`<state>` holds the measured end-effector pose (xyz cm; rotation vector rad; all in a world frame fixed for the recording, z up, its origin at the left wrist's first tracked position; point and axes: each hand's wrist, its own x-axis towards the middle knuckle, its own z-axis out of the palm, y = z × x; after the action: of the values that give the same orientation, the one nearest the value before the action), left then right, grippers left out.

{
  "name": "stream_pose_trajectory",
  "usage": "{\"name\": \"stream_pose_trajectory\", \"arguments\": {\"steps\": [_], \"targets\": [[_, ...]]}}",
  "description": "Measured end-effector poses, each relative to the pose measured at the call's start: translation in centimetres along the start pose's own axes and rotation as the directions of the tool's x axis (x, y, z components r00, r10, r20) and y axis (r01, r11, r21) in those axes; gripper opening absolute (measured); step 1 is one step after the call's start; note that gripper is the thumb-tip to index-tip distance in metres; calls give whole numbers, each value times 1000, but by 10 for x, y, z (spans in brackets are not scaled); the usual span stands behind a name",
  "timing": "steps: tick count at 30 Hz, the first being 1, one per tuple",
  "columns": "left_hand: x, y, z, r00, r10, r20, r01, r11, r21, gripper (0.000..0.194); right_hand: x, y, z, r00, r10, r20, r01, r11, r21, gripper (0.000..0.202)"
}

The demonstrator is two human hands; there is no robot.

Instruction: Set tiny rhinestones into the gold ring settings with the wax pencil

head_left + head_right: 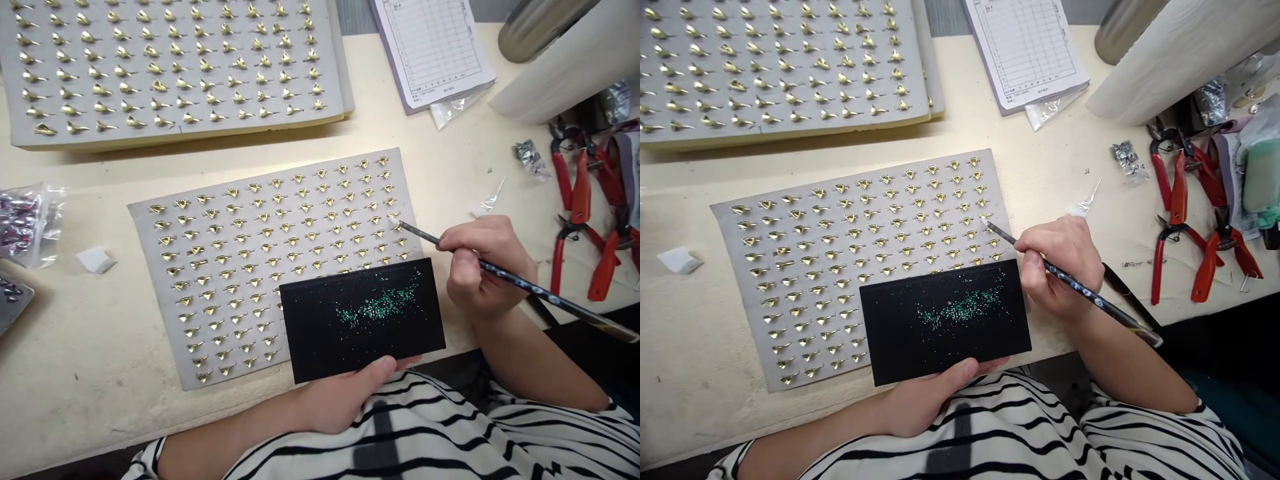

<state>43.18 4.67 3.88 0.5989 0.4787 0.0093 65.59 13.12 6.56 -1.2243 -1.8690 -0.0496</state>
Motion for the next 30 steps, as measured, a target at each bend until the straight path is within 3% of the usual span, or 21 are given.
{"name": "stream_pose_trajectory", "arguments": {"steps": [7,10,18,24,30], "targets": [[-3,7,1,1000,-11,5,10,999,30,53,0,7,-1,997,-78,-26,77,997,-13,18],[-2,6,2,1000,-9,1,9,1000,1,53,1,7,0,987,-81,-138,83,996,15,17],[-1,6,2,1000,-4,6,4,1000,4,58,8,-7,-3,943,111,-314,-15,956,293,18],[0,6,1,999,43,-26,-43,999,32,56,6,-10,-2,946,238,-219,-164,938,306,15],[0,2,2,1000,-2,-16,2,1000,3,57,3,0,5,938,190,-291,-117,962,248,13]]}}
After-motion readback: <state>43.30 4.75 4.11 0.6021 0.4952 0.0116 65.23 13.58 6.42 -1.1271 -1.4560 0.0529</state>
